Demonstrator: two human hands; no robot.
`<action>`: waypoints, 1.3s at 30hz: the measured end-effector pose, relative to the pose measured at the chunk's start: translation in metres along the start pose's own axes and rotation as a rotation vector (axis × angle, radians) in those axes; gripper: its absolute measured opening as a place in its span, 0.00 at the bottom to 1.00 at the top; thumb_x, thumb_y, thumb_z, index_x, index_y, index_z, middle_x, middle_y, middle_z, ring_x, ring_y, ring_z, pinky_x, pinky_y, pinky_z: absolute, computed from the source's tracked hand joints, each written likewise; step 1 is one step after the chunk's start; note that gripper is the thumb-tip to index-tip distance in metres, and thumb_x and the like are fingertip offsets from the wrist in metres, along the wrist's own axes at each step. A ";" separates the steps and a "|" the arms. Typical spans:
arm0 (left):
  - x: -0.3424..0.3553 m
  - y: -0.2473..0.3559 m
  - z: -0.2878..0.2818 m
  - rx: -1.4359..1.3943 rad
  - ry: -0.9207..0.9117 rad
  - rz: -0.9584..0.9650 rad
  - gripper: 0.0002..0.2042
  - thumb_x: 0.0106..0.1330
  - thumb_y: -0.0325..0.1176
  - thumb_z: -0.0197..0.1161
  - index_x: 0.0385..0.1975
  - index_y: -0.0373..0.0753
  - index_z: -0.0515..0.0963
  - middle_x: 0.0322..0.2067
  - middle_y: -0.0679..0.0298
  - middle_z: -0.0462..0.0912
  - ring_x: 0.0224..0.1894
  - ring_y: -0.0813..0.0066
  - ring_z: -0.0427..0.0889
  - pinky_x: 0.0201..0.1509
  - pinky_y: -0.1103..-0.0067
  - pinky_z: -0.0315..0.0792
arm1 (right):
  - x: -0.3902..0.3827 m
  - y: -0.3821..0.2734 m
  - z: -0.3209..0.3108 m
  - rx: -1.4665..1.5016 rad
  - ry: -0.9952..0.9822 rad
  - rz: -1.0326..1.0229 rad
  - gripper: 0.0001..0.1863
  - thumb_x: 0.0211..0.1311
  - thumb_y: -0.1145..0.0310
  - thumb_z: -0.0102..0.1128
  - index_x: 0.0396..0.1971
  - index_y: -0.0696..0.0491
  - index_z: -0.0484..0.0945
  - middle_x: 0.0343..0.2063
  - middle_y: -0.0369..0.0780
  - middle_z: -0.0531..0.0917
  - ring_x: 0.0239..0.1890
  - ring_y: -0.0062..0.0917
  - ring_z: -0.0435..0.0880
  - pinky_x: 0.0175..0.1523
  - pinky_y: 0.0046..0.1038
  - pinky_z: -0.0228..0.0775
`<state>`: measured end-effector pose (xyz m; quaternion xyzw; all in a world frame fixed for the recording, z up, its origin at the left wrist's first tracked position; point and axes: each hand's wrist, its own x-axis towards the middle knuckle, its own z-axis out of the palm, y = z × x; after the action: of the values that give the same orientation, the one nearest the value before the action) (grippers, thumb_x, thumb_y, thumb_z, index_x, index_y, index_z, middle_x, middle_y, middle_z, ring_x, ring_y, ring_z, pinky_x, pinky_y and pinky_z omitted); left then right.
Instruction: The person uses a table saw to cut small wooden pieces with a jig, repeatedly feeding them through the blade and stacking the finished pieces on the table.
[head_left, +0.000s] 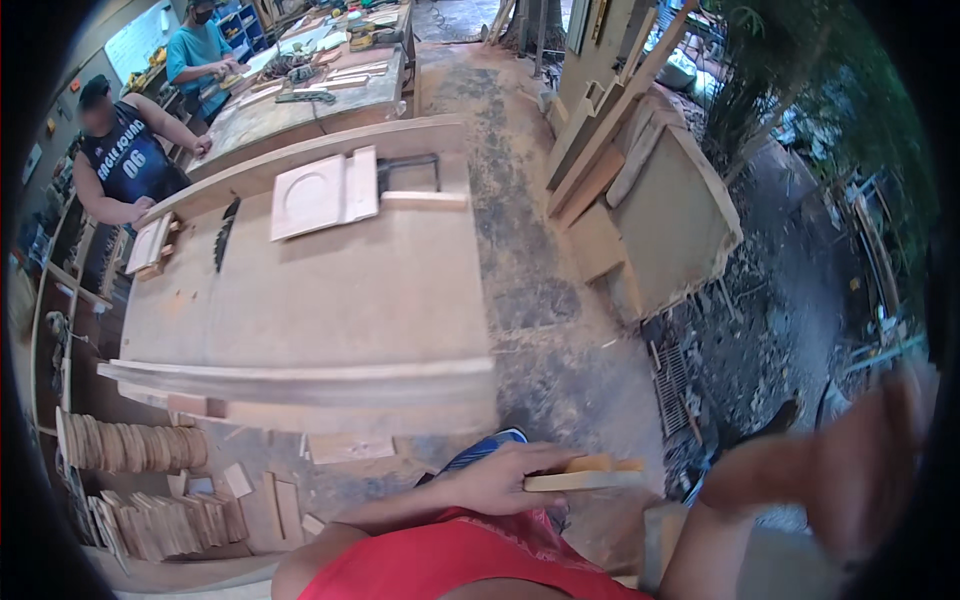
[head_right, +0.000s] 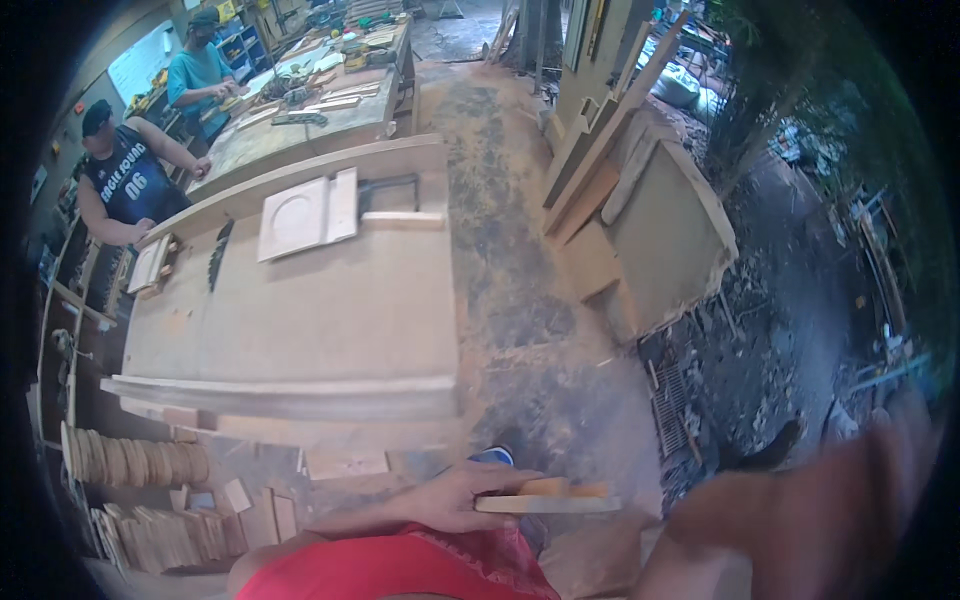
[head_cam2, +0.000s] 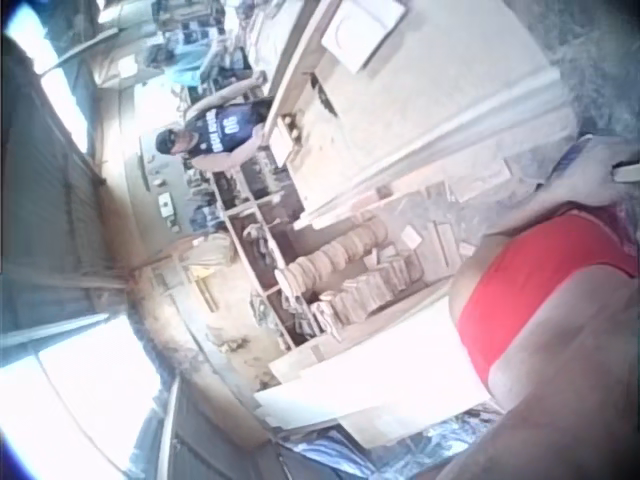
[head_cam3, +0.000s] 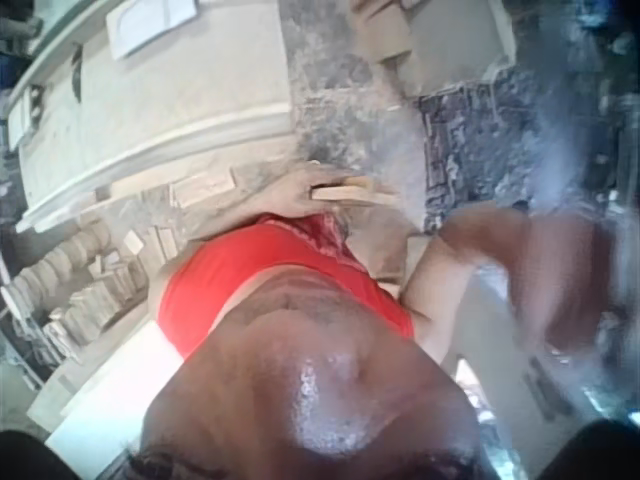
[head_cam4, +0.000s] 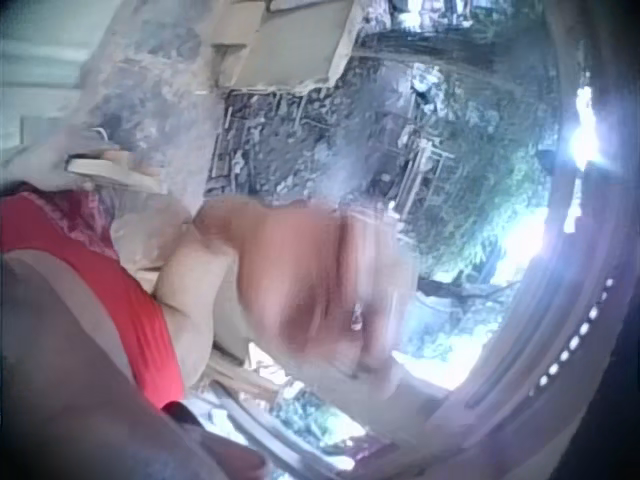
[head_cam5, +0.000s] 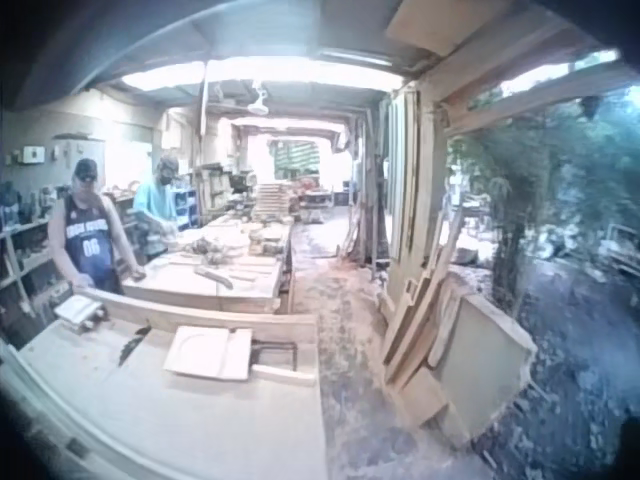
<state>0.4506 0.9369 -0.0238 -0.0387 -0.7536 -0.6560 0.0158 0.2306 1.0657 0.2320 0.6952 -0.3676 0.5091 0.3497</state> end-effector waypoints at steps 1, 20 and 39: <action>0.038 -0.008 -0.002 -0.086 -0.005 -0.002 0.34 0.70 0.40 0.74 0.73 0.34 0.72 0.54 0.46 0.84 0.56 0.52 0.85 0.62 0.68 0.77 | -0.021 0.050 0.003 -0.069 -0.013 0.138 0.10 0.69 0.72 0.67 0.47 0.56 0.88 0.43 0.39 0.87 0.52 0.26 0.85 0.61 0.31 0.75; 0.353 -0.087 -0.223 -0.129 1.503 -0.462 0.32 0.71 0.51 0.74 0.65 0.33 0.80 0.51 0.57 0.90 0.56 0.71 0.84 0.62 0.70 0.77 | -0.633 0.507 0.047 0.127 -0.986 1.979 0.12 0.66 0.66 0.66 0.32 0.61 0.89 0.29 0.44 0.90 0.26 0.29 0.89 0.36 0.34 0.82; 0.537 -0.116 -0.592 0.315 1.577 -0.634 0.31 0.60 0.36 0.79 0.65 0.35 0.80 0.45 0.49 0.89 0.46 0.50 0.89 0.53 0.67 0.81 | -0.304 1.001 0.783 0.664 -0.970 0.552 0.18 0.64 0.56 0.72 0.47 0.52 0.90 0.40 0.47 0.92 0.47 0.36 0.93 0.55 0.39 0.83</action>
<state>-0.1100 0.3554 -0.0160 0.6424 -0.5801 -0.3526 0.3557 -0.3483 -0.0470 -0.1353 0.7972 -0.4720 0.2953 -0.2334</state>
